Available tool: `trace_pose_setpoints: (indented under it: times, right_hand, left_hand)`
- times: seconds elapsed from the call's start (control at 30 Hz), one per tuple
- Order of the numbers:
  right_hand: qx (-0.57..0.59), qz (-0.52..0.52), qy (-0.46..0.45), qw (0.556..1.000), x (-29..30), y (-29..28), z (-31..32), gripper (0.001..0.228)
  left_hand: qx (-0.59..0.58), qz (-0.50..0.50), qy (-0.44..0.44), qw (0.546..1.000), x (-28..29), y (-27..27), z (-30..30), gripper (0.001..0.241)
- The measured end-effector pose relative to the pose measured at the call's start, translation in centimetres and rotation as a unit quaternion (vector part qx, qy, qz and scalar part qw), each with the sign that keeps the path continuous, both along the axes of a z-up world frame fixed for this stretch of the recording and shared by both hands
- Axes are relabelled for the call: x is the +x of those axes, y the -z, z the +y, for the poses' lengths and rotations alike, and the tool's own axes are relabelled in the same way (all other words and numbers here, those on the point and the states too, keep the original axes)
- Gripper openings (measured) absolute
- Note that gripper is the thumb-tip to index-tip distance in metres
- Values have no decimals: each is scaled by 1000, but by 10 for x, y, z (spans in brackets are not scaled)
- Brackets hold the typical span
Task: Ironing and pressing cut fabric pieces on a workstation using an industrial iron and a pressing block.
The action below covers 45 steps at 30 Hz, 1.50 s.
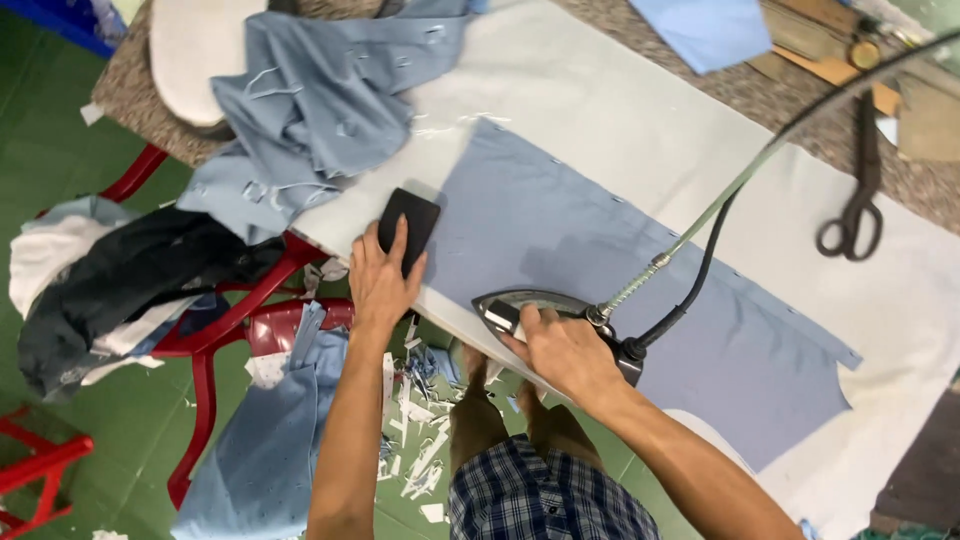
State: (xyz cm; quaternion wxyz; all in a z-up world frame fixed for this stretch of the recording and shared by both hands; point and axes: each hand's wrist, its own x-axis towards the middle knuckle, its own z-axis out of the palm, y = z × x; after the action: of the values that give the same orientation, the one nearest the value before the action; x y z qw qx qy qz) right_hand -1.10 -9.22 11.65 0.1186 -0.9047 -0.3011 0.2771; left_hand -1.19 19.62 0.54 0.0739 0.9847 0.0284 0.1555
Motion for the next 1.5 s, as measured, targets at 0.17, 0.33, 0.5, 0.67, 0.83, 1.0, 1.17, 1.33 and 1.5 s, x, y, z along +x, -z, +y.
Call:
trace_pose_setpoints:
  times: [0.17, 0.33, 0.5, 0.67, 0.83, 1.0, 1.17, 1.33, 1.5]
  right_hand:
    - [1, -13, -17, 1000, 19, 1, 51, 48]
    - [11, -34, -32, 999, 27, -1, 73, 47]
    - [-10, -35, 46, 998, 23, 3, 55, 48]
    - [-41, 19, 167, 985, 10, -13, -27, 48]
    - [-97, 19, 263, 960, -20, 4, -142, 41]
    - [-150, 85, 374, 911, -23, -14, -254, 49]
    - [-153, 34, 476, 865, 7, -13, -371, 56]
    - [-131, -11, 450, 883, 61, -39, -375, 57]
    - [-55, -40, 288, 955, 134, -49, -296, 55]
  left_hand:
    - [-37, -3, -35, 999, 12, 10, 31, 42]
    - [-58, -1, -32, 998, 14, 9, 33, 42]
    - [-31, -17, -17, 999, 13, 18, 33, 64]
    - [-12, -53, 48, 997, 16, 4, 20, 59]
    - [-70, -2, 181, 981, 11, -10, -66, 65]
    - [-93, 155, 339, 923, 2, -23, -196, 70]
    - [-86, 136, 398, 903, -4, 8, -288, 60]
    - [-97, 145, 385, 906, -1, 2, -327, 53]
    - [-108, 170, 340, 919, -2, -3, -318, 53]
